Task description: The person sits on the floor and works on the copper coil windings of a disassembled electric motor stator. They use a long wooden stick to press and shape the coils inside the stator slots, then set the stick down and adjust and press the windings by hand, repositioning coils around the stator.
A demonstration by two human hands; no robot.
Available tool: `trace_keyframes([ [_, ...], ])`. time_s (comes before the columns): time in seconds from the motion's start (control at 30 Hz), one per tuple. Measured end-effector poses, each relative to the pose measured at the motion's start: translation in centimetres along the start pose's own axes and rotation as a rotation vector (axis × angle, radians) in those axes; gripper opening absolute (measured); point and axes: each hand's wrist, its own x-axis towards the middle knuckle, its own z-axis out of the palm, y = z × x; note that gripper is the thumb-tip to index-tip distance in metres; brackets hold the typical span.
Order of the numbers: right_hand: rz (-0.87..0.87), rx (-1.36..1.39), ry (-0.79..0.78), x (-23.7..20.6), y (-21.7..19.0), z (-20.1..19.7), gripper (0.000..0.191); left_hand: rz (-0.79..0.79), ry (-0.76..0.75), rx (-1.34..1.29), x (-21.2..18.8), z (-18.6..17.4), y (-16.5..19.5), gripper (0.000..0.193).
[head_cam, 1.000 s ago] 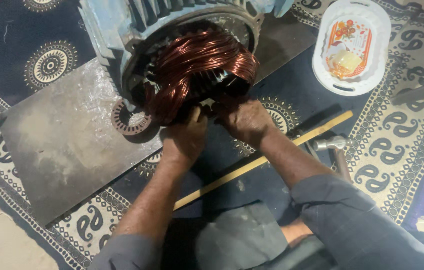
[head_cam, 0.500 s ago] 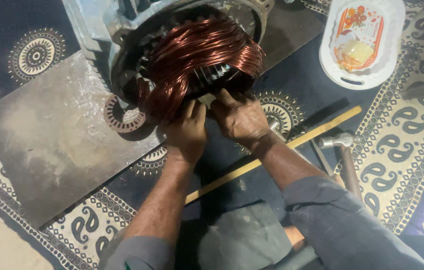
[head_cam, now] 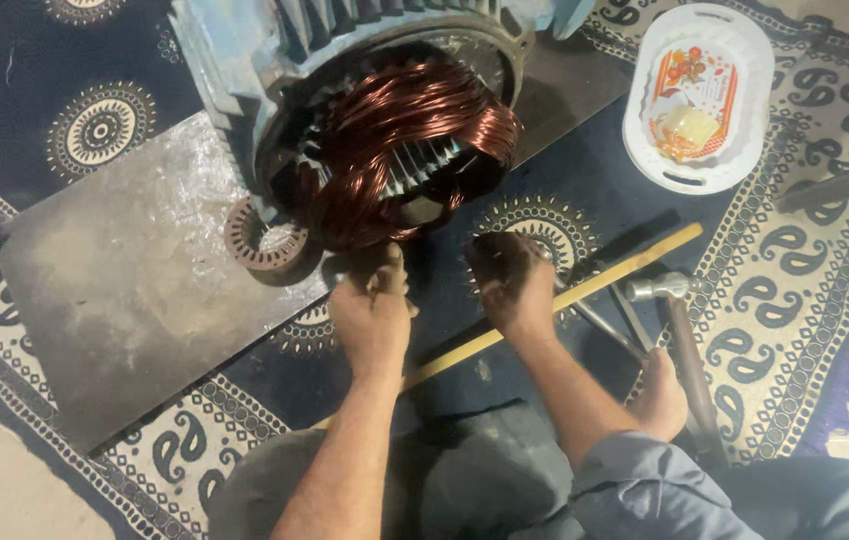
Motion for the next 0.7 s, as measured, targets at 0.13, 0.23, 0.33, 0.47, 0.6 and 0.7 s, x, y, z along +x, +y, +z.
trace_keyframes([
  [0.13,0.273,0.088,-0.140,-0.2,-0.1,-0.1,0.029,0.092,-0.125,-0.260,2.6,1.9,-1.0,0.048],
  [0.23,0.140,-0.082,-0.194,1.8,-0.4,0.5,0.040,0.301,-0.105,-0.260,5.7,2.6,-2.5,0.058],
  [0.33,0.207,-0.289,-0.364,3.8,-0.6,1.8,0.050,0.329,-0.106,-0.063,7.4,2.5,-5.1,0.057],
  [0.47,0.136,-0.329,-0.217,5.0,-0.9,4.9,0.045,0.383,-0.246,0.143,9.2,2.8,-7.8,0.045],
  [0.6,0.160,-0.360,-0.101,4.5,-0.7,6.6,0.033,0.331,-0.236,0.136,9.6,3.2,-9.1,0.034],
  [0.7,-0.062,-0.450,-0.237,4.0,-0.3,7.1,0.023,0.389,-0.247,0.179,9.3,3.5,-9.1,0.030],
])
